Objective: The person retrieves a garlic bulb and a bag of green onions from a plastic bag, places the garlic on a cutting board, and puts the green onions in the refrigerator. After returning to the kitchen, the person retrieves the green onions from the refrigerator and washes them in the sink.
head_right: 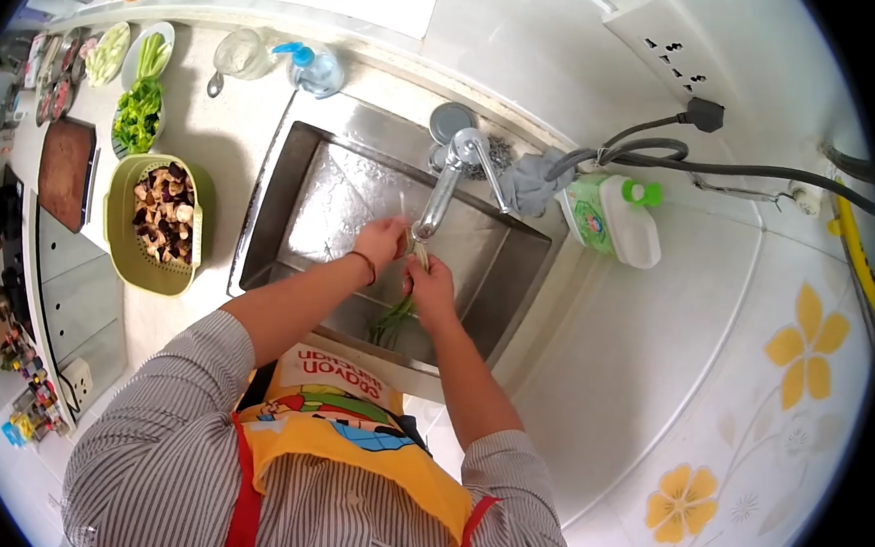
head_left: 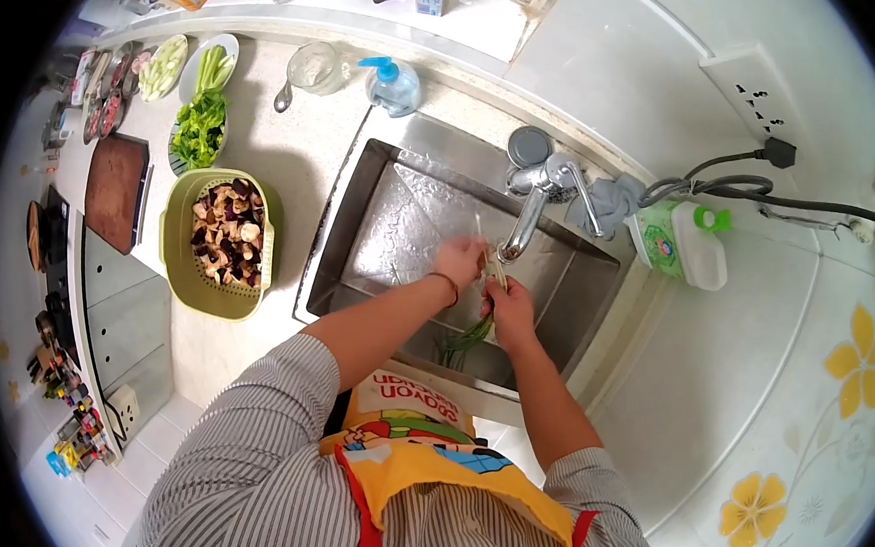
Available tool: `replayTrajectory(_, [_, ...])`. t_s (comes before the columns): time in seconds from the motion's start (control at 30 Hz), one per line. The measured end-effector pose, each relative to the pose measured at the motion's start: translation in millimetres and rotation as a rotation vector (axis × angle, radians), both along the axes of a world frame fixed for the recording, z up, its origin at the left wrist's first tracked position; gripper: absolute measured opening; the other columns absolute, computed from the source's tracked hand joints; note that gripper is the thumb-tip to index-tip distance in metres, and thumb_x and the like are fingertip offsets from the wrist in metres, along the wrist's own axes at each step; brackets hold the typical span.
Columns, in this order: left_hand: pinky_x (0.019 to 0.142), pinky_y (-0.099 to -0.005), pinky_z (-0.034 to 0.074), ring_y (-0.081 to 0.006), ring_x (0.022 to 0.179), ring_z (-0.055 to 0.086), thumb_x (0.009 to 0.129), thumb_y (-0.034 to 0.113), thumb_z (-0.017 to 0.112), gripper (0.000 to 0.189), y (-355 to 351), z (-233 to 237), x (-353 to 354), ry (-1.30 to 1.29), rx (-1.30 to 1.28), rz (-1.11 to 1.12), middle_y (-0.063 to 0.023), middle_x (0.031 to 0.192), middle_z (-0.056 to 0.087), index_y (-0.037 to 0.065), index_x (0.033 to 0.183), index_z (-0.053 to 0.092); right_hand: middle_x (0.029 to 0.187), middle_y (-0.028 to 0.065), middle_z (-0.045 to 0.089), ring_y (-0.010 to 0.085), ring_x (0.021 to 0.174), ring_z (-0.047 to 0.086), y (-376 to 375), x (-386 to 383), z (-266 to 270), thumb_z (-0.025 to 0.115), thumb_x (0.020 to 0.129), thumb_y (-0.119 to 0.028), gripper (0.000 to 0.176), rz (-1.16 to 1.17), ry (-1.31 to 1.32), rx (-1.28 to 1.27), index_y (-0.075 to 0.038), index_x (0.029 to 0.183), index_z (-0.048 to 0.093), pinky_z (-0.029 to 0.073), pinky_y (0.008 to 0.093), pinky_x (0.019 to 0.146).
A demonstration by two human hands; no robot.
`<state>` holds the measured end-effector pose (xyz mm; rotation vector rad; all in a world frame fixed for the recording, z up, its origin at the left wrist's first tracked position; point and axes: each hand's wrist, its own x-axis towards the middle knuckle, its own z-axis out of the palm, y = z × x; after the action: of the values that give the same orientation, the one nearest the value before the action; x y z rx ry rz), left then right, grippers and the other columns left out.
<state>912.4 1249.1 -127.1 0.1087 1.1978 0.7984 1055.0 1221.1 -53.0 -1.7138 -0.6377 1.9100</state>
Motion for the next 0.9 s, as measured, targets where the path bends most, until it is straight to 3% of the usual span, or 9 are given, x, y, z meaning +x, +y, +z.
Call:
replayTrajectory(0.07, [0.066, -0.0275, 0.051, -0.0134, 0.074, 0.064, 0.099, 0.025, 0.061, 0.025, -14.0, 24.6, 10.6, 0.26, 0.139, -0.294, -0.0049, 0.086, 0.07, 0.001, 0.099, 0.068, 0.078, 0.003, 0.058, 0.0117, 0.058, 0.052, 2.5, -1.8, 0.5, 0.059, 0.101, -0.018, 0.016, -0.049, 0.001, 0.006, -0.003, 0.094, 0.061, 0.045, 0.0279, 0.055])
replayTrajectory(0.2, [0.066, -0.0291, 0.051, -0.0136, 0.074, 0.064, 0.101, 0.026, 0.059, 0.028, -14.4, -9.2, 4.7, 0.454, 0.298, -0.304, -0.0051, 0.086, 0.07, -0.001, 0.098, 0.067, 0.075, 0.002, 0.057, 0.0106, 0.057, 0.051, -3.6, 0.8, -6.7, 0.061, 0.1, -0.019, 0.018, 0.026, -0.005, -0.02, -0.004, 0.09, 0.059, 0.043, 0.0273, 0.054])
replayTrajectory(0.27, [0.066, -0.0299, 0.052, -0.014, 0.07, 0.062, 0.102, 0.027, 0.056, 0.028, 10.3, -33.5, -2.8, 0.603, 0.079, -0.201, -0.0028, 0.083, 0.067, 0.001, 0.1, 0.066, 0.075, 0.0017, 0.057, 0.0102, 0.057, 0.051, -11.2, 2.3, -6.6, 0.061, 0.1, -0.019, 0.018, 0.1, -0.011, -0.049, -0.005, 0.09, 0.058, 0.042, 0.027, 0.053])
replayTrajectory(0.3, [0.066, -0.0299, 0.052, -0.014, 0.07, 0.062, 0.102, 0.027, 0.056, 0.028, 22.5, -25.1, -6.4, 0.599, 0.078, -0.198, -0.0028, 0.083, 0.067, 0.001, 0.1, 0.066, 0.072, 0.0013, 0.057, 0.01, 0.054, 0.051, -17.0, 0.0, -6.2, 0.061, 0.1, -0.022, 0.021, 0.131, -0.012, -0.032, -0.005, 0.088, 0.058, 0.043, 0.0267, 0.052])
replayTrajectory(0.37, [0.066, -0.0312, 0.053, -0.0138, 0.067, 0.058, 0.103, 0.028, 0.055, 0.024, 48.7, -2.3, -16.5, 0.095, -0.062, 0.292, -0.0011, 0.082, 0.062, 0.005, 0.102, 0.063, 0.068, 0.001, 0.057, 0.0099, 0.052, 0.051, -21.5, -1.8, -2.3, 0.062, 0.1, -0.024, 0.024, 0.167, -0.014, -0.013, -0.005, 0.086, 0.058, 0.043, 0.0265, 0.051])
replayTrajectory(0.47, [0.066, -0.0317, 0.053, -0.0137, 0.068, 0.055, 0.104, 0.026, 0.052, 0.02, 73.2, 24.1, -32.5, 0.135, -0.06, 0.328, -0.0007, 0.084, 0.058, 0.008, 0.102, 0.06, 0.07, 0.0016, 0.057, 0.0104, 0.054, 0.053, -22.6, -3.8, 7.3, 0.06, 0.101, -0.024, 0.023, 0.15, 0.0, -0.02, -0.005, 0.087, 0.058, 0.043, 0.0269, 0.052])
replayTrajectory(0.63, [0.069, -0.0301, 0.053, -0.0132, 0.078, 0.06, 0.103, 0.018, 0.052, 0.023, 43.9, 1.7, -31.5, 0.106, 0.034, 0.128, -0.0053, 0.105, 0.067, 0.008, 0.124, 0.055, 0.075, 0.0032, 0.059, 0.0114, 0.061, 0.056, -8.3, 2.3, 18.0, 0.057, 0.102, -0.02, 0.018, 0.031, -0.034, 0.006, -0.004, 0.093, 0.059, 0.045, 0.0277, 0.057])
replayTrajectory(0.73, [0.066, -0.0261, 0.049, -0.011, 0.08, 0.06, 0.103, 0.019, 0.053, 0.027, 19.8, 12.3, -33.4, 0.155, 0.015, -0.038, -0.0044, 0.104, 0.068, 0.008, 0.128, 0.055, 0.077, 0.0044, 0.061, 0.0128, 0.064, 0.058, -4.3, 6.0, 3.4, 0.058, 0.101, -0.018, 0.017, -0.112, 0.064, 0.01, -0.003, 0.095, 0.06, 0.046, 0.0278, 0.06])
replayTrajectory(0.9, [0.063, -0.0246, 0.045, -0.0071, 0.076, 0.057, 0.102, 0.027, 0.06, 0.026, -15.4, 30.2, -16.7, 0.258, 0.162, -0.348, 0.0005, 0.096, 0.069, 0.006, 0.116, 0.065, 0.083, 0.0051, 0.065, 0.0141, 0.072, 0.061, 4.5, 2.3, 2.1, 0.061, 0.099, -0.015, 0.015, -0.135, 0.108, 0.022, 0.0, 0.1, 0.064, 0.048, 0.0273, 0.067])
